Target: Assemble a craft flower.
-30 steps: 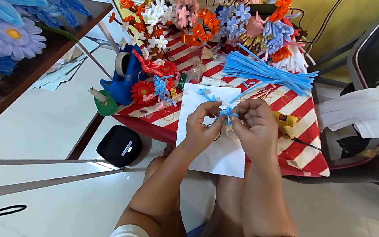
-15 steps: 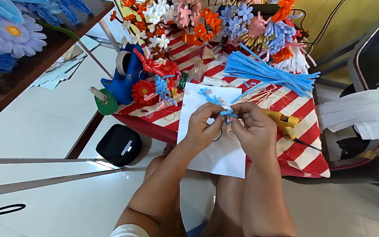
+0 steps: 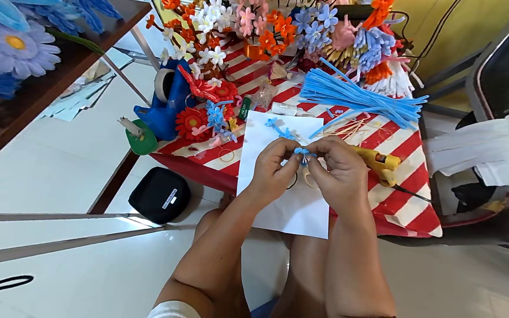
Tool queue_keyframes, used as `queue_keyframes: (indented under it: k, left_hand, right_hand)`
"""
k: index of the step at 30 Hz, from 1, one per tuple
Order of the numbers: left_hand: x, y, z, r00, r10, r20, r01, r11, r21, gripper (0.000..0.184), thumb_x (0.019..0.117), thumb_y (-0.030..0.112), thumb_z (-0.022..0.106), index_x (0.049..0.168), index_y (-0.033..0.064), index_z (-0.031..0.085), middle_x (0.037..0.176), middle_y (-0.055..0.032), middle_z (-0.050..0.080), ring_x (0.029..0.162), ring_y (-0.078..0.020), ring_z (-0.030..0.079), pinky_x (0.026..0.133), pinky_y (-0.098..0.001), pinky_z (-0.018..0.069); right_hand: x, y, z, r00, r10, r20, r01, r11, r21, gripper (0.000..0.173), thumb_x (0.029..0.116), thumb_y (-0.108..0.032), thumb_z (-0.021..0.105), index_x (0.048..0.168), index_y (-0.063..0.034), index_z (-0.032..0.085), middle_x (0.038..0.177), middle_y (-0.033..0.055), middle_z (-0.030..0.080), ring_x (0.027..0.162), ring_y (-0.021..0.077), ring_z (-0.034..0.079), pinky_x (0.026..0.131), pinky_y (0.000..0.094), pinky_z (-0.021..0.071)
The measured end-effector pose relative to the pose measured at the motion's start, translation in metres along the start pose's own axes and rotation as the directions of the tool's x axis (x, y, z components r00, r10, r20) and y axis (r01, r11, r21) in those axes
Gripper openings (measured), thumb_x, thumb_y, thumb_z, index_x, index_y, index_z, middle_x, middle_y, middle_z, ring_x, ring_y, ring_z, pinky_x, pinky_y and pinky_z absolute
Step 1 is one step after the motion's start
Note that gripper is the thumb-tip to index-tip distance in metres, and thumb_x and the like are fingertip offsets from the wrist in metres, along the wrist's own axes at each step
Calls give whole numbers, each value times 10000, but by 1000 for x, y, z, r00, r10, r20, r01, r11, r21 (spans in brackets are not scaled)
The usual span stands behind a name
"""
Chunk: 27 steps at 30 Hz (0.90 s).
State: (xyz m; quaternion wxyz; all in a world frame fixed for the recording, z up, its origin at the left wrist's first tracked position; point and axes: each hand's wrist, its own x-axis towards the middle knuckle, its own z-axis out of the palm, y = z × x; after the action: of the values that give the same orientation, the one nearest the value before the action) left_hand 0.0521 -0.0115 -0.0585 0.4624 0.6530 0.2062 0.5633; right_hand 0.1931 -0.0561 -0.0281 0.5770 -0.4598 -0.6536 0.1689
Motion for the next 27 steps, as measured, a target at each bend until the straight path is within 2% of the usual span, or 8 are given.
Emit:
queue_keyframes:
  k: [16,27]
  left_hand:
    - [0,-1,-1,997,-80,-2,80,994,-72,97,961,-18,562,994,-10,652,904,12,630,811,0,612,773,-195,548]
    - [-1,-3,2,995,-102,-10,101,991,-87,103,959,-30,558,1001,-19,651,905,0,637,811,-12,623,780,-204,558]
  right_hand:
    - [0,0,1,1000,6,6,-6,999,-41,122,871,9,617,960,-20,695,965,22,654,866,36,647,778,197,581]
    - [1,0,-1,1000,11,9,-10,997,-77,114,869,-6,626,955,-19,700,935,19,650,851,33,643,777,196,579]
